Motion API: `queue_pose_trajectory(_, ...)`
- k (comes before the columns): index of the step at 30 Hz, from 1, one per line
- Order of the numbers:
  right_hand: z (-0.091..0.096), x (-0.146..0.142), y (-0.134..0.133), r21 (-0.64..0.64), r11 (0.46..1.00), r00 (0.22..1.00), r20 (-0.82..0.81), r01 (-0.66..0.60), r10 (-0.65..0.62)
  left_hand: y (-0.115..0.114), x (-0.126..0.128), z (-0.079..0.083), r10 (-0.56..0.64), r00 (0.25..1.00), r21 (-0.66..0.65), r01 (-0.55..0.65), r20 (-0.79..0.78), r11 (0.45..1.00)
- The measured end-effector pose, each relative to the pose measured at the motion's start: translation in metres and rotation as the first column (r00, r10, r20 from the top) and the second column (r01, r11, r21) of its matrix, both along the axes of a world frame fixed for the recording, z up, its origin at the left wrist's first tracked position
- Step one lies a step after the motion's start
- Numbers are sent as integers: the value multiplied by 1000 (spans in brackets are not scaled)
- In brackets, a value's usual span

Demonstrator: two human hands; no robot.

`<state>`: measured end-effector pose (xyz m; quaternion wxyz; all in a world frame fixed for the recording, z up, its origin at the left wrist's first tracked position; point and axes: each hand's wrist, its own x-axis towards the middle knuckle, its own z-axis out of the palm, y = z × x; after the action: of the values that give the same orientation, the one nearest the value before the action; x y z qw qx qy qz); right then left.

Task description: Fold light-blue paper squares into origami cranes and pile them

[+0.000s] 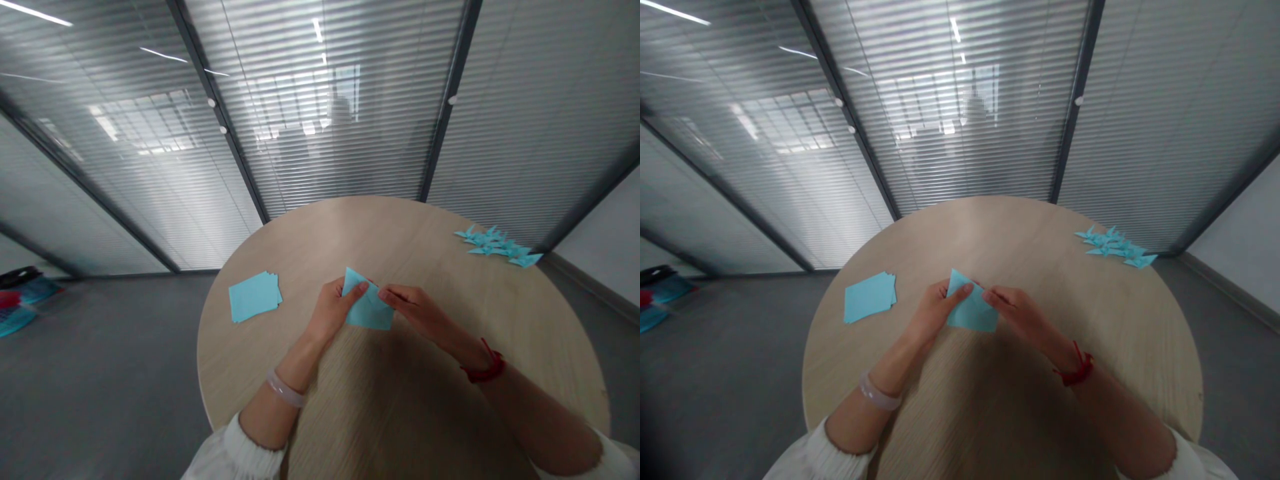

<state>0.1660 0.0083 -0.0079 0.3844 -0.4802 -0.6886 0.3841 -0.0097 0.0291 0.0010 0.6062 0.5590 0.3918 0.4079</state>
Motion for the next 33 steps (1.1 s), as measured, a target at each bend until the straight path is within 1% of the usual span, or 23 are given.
queue_pose_trajectory(5, -7, 0, 2, -43, 999, 999, -37, 17, -18, 0, 2, 0, 20, 997, 69, -15, -75, 997)
queue_pose_trajectory(9, -11, 2, 3, -44, 998, 999, -17, 48, -49, 0, 3, -1, 27, 992, 114, -13, -120, 993)
queue_pose_trajectory(13, -12, 3, 5, -29, 999, 999, -19, 36, -36, 0, 4, 0, 38, 995, 110, -28, -95, 993)
queue_pose_trajectory(17, -12, 2, 4, -22, 999, 1000, -7, 25, -25, -1, 5, 3, 84, 995, 92, -79, -54, 993)
queue_pose_trajectory(20, -15, 2, 4, -27, 1000, 1000, 12, -4, 4, -2, 5, 5, 117, 992, 94, -114, -35, 989)
queue_pose_trajectory(22, -16, 2, 4, -29, 999, 999, 23, -27, 27, -2, 5, 5, 115, 993, 87, -112, -25, 990)
queue_pose_trajectory(28, -16, 1, 4, -39, 997, 998, 26, -61, 62, -2, 4, 3, 110, 992, 96, -104, -58, 990)
queue_pose_trajectory(33, -15, 0, 4, -21, 999, 998, 36, -45, 45, -2, 5, 4, 119, 988, 125, -107, -98, 986)
